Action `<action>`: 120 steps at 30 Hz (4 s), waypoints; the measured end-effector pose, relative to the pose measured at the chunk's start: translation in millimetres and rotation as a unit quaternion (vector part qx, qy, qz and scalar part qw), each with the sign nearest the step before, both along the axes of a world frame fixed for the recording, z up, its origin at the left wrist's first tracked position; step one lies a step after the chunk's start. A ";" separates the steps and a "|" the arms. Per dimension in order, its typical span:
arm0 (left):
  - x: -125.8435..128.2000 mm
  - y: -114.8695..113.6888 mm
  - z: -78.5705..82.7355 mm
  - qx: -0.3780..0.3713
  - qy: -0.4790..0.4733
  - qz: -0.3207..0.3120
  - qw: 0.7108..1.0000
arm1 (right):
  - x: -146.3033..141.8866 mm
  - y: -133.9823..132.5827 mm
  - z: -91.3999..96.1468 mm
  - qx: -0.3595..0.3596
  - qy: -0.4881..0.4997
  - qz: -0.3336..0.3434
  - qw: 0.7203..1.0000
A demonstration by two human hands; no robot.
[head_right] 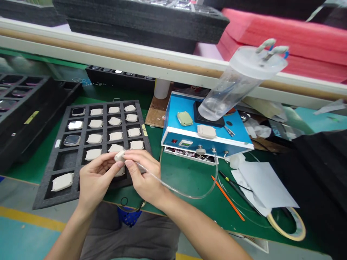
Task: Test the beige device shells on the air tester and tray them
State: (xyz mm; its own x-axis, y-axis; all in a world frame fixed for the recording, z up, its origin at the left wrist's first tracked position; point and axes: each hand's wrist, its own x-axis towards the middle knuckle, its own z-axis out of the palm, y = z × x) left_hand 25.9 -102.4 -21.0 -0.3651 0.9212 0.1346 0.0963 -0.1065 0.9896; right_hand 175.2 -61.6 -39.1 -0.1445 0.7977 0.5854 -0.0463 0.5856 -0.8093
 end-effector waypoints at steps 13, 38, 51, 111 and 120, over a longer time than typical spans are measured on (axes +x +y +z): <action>0.6 -2.7 -0.8 0.006 0.002 -0.005 1.000 | -1.7 -2.2 3.7 0.008 0.001 -0.014 1.000; 0.2 0.6 2.8 0.008 0.022 0.008 1.000 | -3.9 1.6 7.1 0.007 0.009 -0.017 1.000; -0.3 -0.1 1.4 0.015 0.021 0.002 1.000 | -2.9 1.2 5.6 -0.001 -0.003 -0.016 1.000; -169.1 46.1 26.6 -0.138 0.676 -0.035 0.723 | -0.5 -9.7 -7.7 -0.088 0.054 -0.046 0.994; -38.6 5.4 30.0 -0.025 0.141 0.019 0.989 | 0.7 -8.8 -4.4 -0.061 0.046 -0.061 0.995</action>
